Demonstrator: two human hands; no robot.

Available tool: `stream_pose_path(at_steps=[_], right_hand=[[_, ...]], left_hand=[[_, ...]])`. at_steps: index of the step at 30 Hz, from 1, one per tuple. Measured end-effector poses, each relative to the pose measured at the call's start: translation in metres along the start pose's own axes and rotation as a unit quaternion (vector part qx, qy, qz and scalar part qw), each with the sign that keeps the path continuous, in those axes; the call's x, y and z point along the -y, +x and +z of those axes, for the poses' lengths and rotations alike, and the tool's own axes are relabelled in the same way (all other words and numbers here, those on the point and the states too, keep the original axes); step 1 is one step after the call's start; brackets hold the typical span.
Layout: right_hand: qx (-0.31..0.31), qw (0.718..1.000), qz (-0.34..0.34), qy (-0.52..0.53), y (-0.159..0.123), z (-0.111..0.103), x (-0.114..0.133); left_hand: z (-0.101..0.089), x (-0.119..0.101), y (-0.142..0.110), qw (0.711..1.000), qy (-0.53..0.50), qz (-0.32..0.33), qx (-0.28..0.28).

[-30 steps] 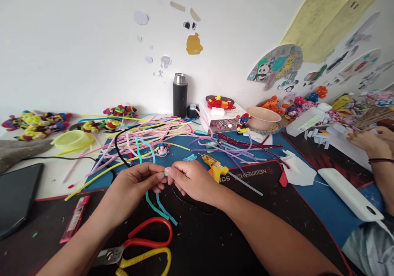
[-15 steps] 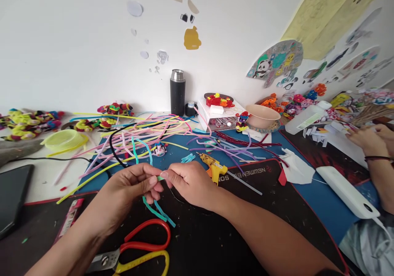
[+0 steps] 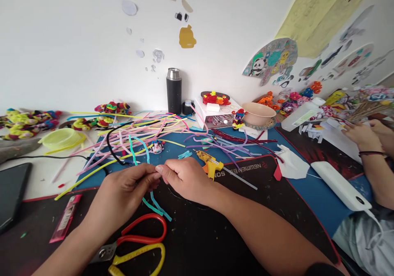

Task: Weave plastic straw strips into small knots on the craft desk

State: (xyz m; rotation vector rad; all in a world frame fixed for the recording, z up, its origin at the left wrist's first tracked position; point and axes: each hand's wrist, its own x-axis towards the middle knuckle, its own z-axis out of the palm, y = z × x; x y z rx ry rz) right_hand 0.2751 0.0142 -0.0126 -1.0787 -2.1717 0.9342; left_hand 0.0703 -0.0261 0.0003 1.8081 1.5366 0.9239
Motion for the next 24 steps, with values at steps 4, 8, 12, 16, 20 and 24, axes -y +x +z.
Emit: stream_pose_path(at_steps=[4, 8, 12, 16, 20, 24], right_hand=[[-0.006, 0.998, -0.004, 0.063, -0.001, -0.004, 0.003], [-0.085, 0.978, 0.024, 0.191, 0.007, -0.024, -0.001], [-0.203, 0.927, 0.044, 0.313, 0.021, -0.049, -0.016], [-0.238, 0.895, 0.059, 0.372, 0.027, -0.056, -0.027], [-0.211, 0.917, 0.031, 0.336, 0.024, -0.05, -0.024], [-0.199, 0.922, 0.002, 0.334, 0.02, -0.05, -0.015]], left_hand=[[-0.004, 0.0, -0.001, 1.0, 0.022, 0.015, 0.007], [-0.012, -0.001, 0.006, 0.998, 0.01, -0.046, -0.043], [-0.017, -0.02, 0.018, 0.998, 0.021, -0.061, -0.028], [-0.003, -0.041, 0.039, 0.993, 0.099, -0.019, 0.064], [0.022, -0.039, 0.071, 0.962, 0.257, 0.03, 0.083], [0.041, -0.024, 0.099, 0.936, 0.332, 0.029, 0.112]])
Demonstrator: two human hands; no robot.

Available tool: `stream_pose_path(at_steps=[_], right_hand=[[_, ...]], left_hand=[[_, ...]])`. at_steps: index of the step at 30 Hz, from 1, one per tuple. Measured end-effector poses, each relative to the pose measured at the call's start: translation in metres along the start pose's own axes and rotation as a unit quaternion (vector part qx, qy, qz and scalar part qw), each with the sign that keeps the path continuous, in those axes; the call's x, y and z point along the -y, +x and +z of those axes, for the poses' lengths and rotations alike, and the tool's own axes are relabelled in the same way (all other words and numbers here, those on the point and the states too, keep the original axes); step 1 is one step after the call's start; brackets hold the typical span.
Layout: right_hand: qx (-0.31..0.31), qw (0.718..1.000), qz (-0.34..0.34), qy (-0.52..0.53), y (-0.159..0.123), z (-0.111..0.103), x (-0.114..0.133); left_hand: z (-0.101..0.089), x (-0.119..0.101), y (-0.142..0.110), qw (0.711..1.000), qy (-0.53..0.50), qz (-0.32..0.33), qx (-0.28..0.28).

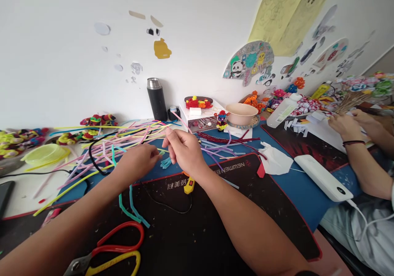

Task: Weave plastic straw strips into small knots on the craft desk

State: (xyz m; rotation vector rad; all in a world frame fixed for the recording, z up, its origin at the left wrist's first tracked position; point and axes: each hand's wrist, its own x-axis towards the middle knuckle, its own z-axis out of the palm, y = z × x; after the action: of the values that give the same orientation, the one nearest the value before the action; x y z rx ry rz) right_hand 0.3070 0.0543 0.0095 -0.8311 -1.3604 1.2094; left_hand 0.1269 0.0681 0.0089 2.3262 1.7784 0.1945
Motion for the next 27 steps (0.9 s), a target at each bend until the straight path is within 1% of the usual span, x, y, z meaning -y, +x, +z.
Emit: stream_pose_path(at_steps=[3, 7, 13, 17, 21, 27], right_hand=[[-0.002, 1.0, -0.004, -0.002, -0.001, 0.0, 0.004], [0.007, 1.0, -0.003, -0.01, -0.001, 0.0, 0.007], [0.019, 1.0, 0.003, -0.025, -0.004, 0.003, 0.01], [0.03, 0.999, 0.005, -0.044, -0.005, 0.005, 0.01], [0.032, 0.997, -0.002, -0.069, -0.007, 0.005, 0.009], [0.04, 0.996, -0.006, -0.073, -0.008, 0.005, 0.01]], left_hand=[[0.012, 0.003, 0.012, 1.0, 0.021, 0.004, 0.019], [0.021, 0.004, 0.014, 0.999, 0.034, 0.012, 0.017], [0.021, -0.003, 0.0, 0.999, 0.035, 0.023, -0.007], [0.026, -0.01, -0.01, 0.999, 0.032, 0.041, -0.013], [0.031, -0.008, -0.011, 0.998, 0.032, 0.056, -0.006], [0.028, -0.003, -0.009, 0.998, 0.039, 0.041, 0.0]])
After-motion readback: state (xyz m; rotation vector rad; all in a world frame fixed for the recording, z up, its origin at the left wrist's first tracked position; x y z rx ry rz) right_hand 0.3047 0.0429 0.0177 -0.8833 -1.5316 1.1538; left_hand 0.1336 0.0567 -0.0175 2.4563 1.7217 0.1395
